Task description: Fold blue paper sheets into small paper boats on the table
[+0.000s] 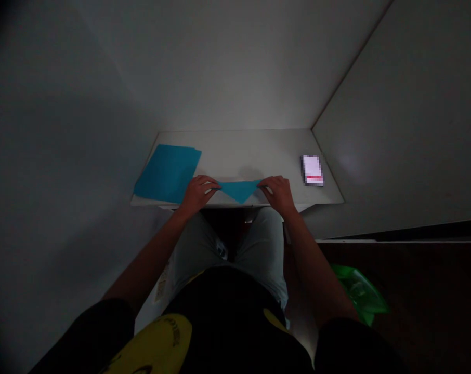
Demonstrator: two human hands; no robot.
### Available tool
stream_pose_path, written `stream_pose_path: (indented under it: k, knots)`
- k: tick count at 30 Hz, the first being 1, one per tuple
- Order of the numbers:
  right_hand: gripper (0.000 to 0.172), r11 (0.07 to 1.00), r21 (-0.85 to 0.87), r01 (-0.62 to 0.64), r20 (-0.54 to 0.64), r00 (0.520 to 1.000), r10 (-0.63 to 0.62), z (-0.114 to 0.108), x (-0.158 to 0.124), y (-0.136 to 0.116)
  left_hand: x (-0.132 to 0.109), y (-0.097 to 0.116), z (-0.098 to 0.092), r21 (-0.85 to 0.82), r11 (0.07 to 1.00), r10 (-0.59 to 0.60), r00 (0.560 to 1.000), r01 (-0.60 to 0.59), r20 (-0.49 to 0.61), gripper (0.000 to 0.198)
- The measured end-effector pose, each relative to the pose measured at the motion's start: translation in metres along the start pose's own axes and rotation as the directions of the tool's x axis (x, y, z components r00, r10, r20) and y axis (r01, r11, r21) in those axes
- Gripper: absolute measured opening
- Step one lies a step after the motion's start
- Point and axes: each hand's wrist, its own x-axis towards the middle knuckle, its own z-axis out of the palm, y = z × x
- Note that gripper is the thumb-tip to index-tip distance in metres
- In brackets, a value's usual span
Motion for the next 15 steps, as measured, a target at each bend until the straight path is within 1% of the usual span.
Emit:
stream_pose_path:
  k: [2, 4, 7, 9, 11, 13, 15]
  knots:
    - [0.024, 0.999, -0.032, 0.011, 0.038, 0.999, -0.009, 0.01, -0.008, 0.008, -0.005, -0.006, 0.012, 0.03, 1.0, -0.002, 0.997, 0.0, 0.078, 0.022]
    - [0.022, 0.998, -0.056, 0.007, 0.081, 0.997, -0.003, 0.02, -0.019, 0.015, -0.012, -0.012, 0.024, 0.021, 1.0, -0.021, 0.989, 0.018, 0.144, 0.023]
    - [0.023, 0.997, -0.079, -0.018, 0.121, 0.992, 0.027, 0.029, -0.033, 0.021, -0.019, -0.023, 0.037, -0.037, 0.997, -0.06, 0.982, 0.068, 0.178, 0.022]
    - [0.024, 0.998, -0.062, -0.026, 0.133, 0.991, 0.034, 0.031, -0.036, 0.025, -0.019, -0.029, 0.041, -0.076, 0.994, -0.065, 0.983, 0.079, 0.173, 0.02]
    - [0.026, 1.0, 0.001, -0.018, 0.166, 0.986, 0.017, 0.03, -0.034, 0.029, -0.015, -0.034, 0.04, -0.104, 0.992, -0.051, 0.982, 0.071, 0.18, 0.019]
    - [0.028, 0.997, 0.073, -0.017, 0.208, 0.978, 0.001, 0.029, -0.027, 0.034, -0.009, -0.037, 0.038, -0.123, 0.99, -0.048, 0.977, 0.075, 0.208, 0.019]
    - [0.029, 0.994, 0.107, -0.027, 0.238, 0.971, 0.0, 0.028, -0.019, 0.04, 0.0, -0.038, 0.035, -0.133, 0.986, -0.061, 0.967, 0.096, 0.247, 0.019]
